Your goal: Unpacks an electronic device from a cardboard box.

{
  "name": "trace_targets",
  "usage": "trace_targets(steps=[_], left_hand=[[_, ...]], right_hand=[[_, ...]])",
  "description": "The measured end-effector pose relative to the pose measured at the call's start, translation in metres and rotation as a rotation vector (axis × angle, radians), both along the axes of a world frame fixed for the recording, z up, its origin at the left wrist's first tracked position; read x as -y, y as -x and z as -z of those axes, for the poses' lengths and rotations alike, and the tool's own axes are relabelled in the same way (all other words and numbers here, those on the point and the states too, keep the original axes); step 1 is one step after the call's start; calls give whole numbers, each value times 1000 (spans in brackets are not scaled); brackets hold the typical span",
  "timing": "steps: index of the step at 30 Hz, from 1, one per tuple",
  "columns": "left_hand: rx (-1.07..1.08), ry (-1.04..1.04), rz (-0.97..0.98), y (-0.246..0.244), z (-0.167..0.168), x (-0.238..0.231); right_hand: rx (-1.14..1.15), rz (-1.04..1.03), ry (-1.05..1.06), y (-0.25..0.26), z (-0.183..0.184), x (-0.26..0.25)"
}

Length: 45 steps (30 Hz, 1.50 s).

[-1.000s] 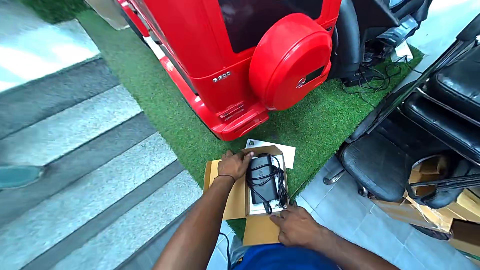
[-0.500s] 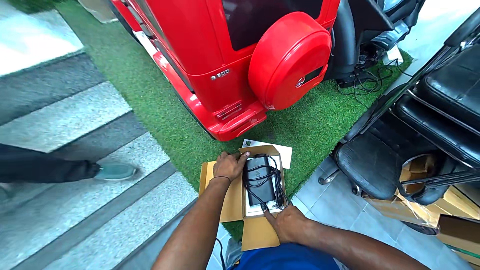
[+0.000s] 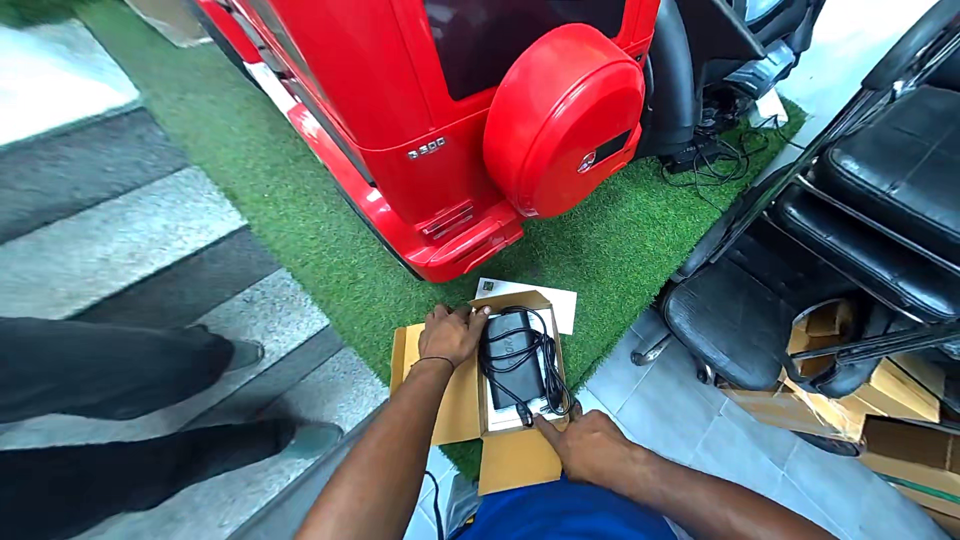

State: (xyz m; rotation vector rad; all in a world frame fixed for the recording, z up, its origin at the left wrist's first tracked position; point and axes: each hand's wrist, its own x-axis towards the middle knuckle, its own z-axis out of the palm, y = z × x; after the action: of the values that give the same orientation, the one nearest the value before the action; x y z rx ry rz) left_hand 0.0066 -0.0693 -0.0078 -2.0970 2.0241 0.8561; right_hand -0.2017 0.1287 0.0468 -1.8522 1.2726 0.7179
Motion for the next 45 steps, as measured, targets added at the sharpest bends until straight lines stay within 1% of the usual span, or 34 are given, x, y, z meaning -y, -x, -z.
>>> trace_targets(steps=[4, 8, 10, 12, 13, 15, 19, 21, 22, 25, 27, 29, 30, 32, 35, 36, 38, 40, 41, 43, 45], left_hand=[[-50, 55, 15, -3, 3, -10], [-252, 87, 14, -19, 8, -16], [-394, 71, -26, -33, 14, -17], [-544, 41, -127, -43, 16, -18], [-592, 34, -167, -46, 16, -20], [-618, 37, -184, -47, 16, -22], [-602, 51, -161, -43, 21, -32], [-544, 72, -124, -39, 14, -35], [-476, 99, -80, -36, 8, -38], [-231, 282, 161, -23, -6, -56], [-145, 301, 266, -9, -6, -70], [-93, 275, 272, 5, 0, -87], [-74, 268, 243, 11, 4, -95], [-48, 279, 191, 19, 9, -113], [-69, 306, 164, 19, 9, -143], [-110, 334, 116, 14, 8, -150], [-185, 391, -89, -6, 2, -160], [-127, 494, -321, -29, -6, -164], [-72, 522, -401, -41, -11, -164], [28, 519, -492, -57, -19, -161], [44, 451, -537, -67, -25, -157]], right_hand=[[-74, 11, 23, 14, 10, -5], [-127, 5, 31, 9, 16, -13], [-138, -6, 36, 7, 18, -13], [-132, -22, 60, 7, 21, -10], [-124, -24, 70, 8, 22, -11], [-105, -22, 86, 10, 23, -10], [-82, -5, 76, 13, 25, -11], [-62, 23, 67, 14, 24, -11], [-49, 30, 62, 16, 22, -11], [35, 53, 74, 27, 10, -8], [138, 142, 178, 38, 0, -6], [219, 288, 338, 46, 0, -2], [227, 360, 399, 47, 3, 3], [175, 471, 470, 42, 12, 16], [46, 534, 395, 30, 27, 33], [32, 543, 371, 27, 32, 38], [67, 605, 364, 27, 37, 45], [142, 738, 360, 31, 32, 50], [169, 777, 380, 34, 27, 50], [244, 810, 440, 37, 21, 49], [313, 793, 405, 36, 20, 44]])
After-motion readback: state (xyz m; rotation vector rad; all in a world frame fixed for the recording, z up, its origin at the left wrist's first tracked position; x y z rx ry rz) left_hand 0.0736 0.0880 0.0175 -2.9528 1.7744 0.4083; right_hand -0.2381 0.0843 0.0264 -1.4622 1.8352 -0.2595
